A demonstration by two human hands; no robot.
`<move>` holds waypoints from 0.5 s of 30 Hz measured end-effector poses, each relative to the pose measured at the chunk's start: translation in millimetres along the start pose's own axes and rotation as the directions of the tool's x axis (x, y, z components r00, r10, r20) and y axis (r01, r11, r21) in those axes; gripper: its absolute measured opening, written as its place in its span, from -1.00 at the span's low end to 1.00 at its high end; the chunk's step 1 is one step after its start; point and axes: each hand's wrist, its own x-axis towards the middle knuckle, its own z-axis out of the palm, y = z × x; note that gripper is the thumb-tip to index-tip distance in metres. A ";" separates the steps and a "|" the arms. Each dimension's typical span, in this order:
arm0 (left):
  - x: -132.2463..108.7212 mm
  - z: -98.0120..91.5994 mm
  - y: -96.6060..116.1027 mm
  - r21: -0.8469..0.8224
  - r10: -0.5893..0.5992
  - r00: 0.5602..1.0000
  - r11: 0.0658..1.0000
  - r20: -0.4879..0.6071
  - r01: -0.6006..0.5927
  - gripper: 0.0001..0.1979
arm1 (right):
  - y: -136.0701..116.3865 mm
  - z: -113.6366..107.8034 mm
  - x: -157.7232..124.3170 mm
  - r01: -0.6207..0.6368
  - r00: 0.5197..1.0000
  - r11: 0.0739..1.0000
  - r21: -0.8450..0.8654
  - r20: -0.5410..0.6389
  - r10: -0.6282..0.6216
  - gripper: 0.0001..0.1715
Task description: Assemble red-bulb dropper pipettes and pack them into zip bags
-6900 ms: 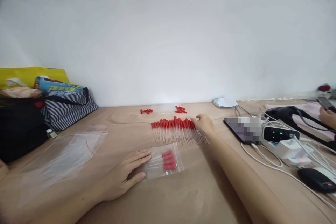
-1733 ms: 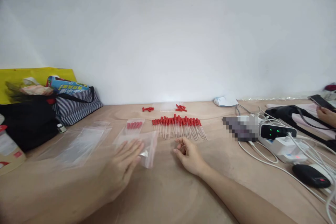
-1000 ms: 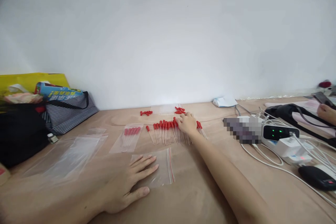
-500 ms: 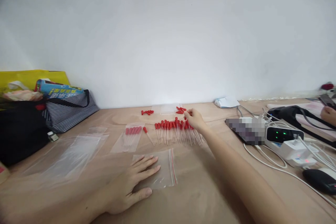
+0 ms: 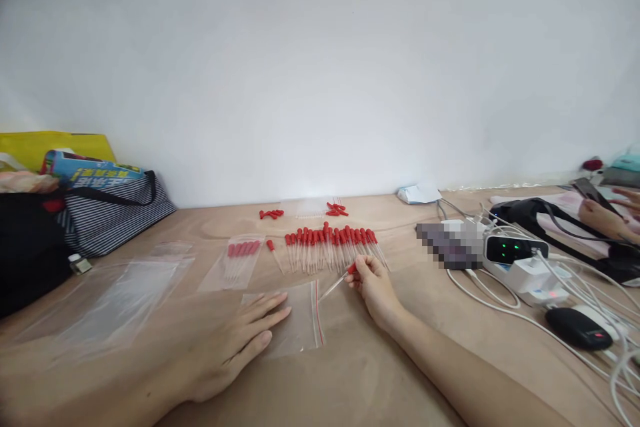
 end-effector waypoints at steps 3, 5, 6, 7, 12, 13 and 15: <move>1.6 -0.5 0.7 0.008 -0.022 0.999 1.000 0.026 0.022 -0.59 | -1.9 3.4 -5.7 -0.050 0.998 0.998 0.050 0.037 0.048 -0.61; 2.6 0.1 0.3 0.008 -0.024 0.999 1.000 0.030 0.024 -0.56 | -4.1 4.5 -10.7 -0.082 0.992 0.996 0.031 0.103 0.079 -0.63; 3.0 0.7 -0.1 0.003 -0.022 0.999 1.000 0.025 0.022 -0.54 | -5.1 4.6 -12.8 -0.084 0.986 0.996 -0.010 0.142 0.084 -0.64; 3.2 1.3 -0.6 -0.003 -0.018 1.000 1.000 0.016 0.018 -0.53 | -5.8 4.4 -14.6 -0.066 0.979 0.995 -0.074 0.186 0.079 -0.66; 2.7 2.6 0.1 -0.022 -0.002 1.000 1.000 -0.008 0.001 -0.53 | -4.3 2.7 -18.1 0.237 0.911 0.861 -0.450 0.411 -0.036 -0.75; 2.5 2.4 0.7 -0.020 -0.004 1.000 1.000 -0.006 0.004 -0.54 | -3.3 3.0 -18.6 0.272 0.893 0.832 -0.483 0.448 -0.032 -0.76; 2.4 2.5 1.4 -0.017 -0.004 1.000 1.000 -0.011 0.004 -0.55 | -0.9 4.8 -20.0 0.290 0.869 0.808 -0.513 0.496 0.002 -0.76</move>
